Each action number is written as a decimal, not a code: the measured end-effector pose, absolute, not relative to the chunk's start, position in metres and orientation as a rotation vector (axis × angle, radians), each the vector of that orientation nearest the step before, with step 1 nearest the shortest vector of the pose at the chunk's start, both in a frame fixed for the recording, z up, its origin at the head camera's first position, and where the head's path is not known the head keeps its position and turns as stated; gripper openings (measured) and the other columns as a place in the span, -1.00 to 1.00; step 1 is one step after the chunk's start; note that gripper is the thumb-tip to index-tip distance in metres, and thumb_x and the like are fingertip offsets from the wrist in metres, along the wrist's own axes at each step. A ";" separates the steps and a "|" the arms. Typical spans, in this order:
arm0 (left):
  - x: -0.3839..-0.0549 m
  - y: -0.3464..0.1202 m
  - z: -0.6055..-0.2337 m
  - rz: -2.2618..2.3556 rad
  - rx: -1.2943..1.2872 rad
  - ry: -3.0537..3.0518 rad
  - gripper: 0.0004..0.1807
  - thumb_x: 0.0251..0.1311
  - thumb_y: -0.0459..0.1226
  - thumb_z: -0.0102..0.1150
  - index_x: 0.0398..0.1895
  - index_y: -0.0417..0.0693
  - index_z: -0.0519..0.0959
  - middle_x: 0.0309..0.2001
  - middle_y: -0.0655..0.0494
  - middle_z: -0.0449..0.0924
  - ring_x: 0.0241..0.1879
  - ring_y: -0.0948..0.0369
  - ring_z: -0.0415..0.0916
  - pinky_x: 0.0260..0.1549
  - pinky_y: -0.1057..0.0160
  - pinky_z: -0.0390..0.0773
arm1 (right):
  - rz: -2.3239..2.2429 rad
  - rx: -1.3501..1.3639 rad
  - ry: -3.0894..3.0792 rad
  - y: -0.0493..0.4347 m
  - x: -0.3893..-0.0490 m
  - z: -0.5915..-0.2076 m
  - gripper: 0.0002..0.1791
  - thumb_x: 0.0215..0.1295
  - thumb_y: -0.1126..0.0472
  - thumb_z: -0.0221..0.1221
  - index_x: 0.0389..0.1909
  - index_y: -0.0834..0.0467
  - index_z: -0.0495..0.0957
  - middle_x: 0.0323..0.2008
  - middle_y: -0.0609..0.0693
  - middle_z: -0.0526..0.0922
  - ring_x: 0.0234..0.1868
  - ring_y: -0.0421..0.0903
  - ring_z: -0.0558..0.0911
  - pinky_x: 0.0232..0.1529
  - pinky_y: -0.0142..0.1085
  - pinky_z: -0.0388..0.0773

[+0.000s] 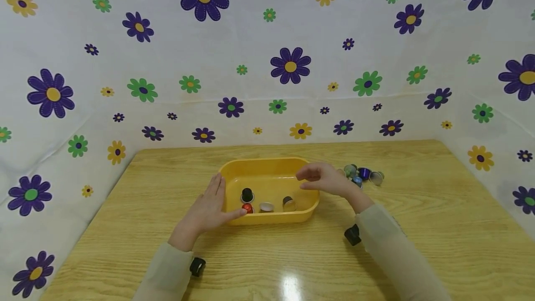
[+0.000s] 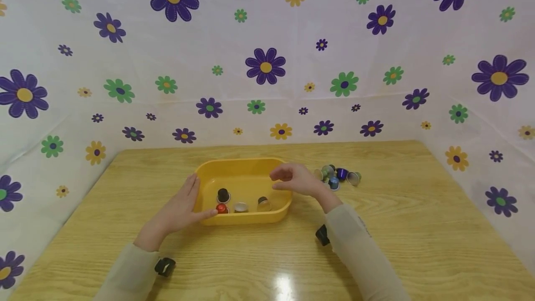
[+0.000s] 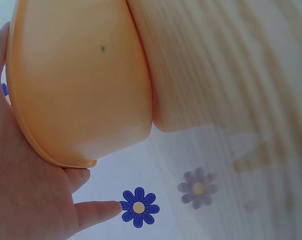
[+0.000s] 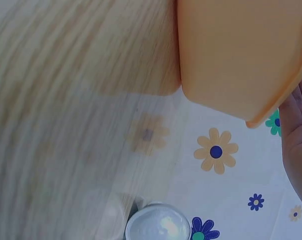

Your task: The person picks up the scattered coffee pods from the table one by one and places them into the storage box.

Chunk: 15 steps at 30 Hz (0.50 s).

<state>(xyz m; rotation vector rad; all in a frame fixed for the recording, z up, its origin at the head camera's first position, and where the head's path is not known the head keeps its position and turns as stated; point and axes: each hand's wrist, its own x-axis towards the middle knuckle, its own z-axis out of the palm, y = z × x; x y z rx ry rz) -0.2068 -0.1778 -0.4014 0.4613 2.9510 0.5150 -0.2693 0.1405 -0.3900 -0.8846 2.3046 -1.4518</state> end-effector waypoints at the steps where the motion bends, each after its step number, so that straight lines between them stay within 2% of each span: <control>1: -0.207 -0.178 -0.401 0.516 0.463 2.951 0.22 -0.09 0.39 -0.15 0.30 -0.42 -0.24 0.34 -0.24 -0.39 0.31 -0.06 -0.38 0.11 -0.19 -0.02 | -1.447 -0.880 2.312 0.142 -0.269 -0.390 -0.63 0.13 0.29 0.17 -0.07 0.41 0.43 -0.09 0.29 0.50 -0.02 0.14 0.46 0.00 -0.19 0.39; 15: -0.207 -0.178 -0.402 0.519 0.475 2.957 0.22 -0.10 0.40 -0.15 0.30 -0.43 -0.22 0.34 -0.25 -0.38 0.31 -0.07 -0.37 0.10 -0.19 -0.01 | -1.351 -0.777 2.460 0.169 -0.269 -0.388 -0.60 0.12 0.18 0.20 -0.06 0.32 0.48 -0.10 0.12 0.54 -0.06 0.00 0.50 -0.01 -0.18 0.39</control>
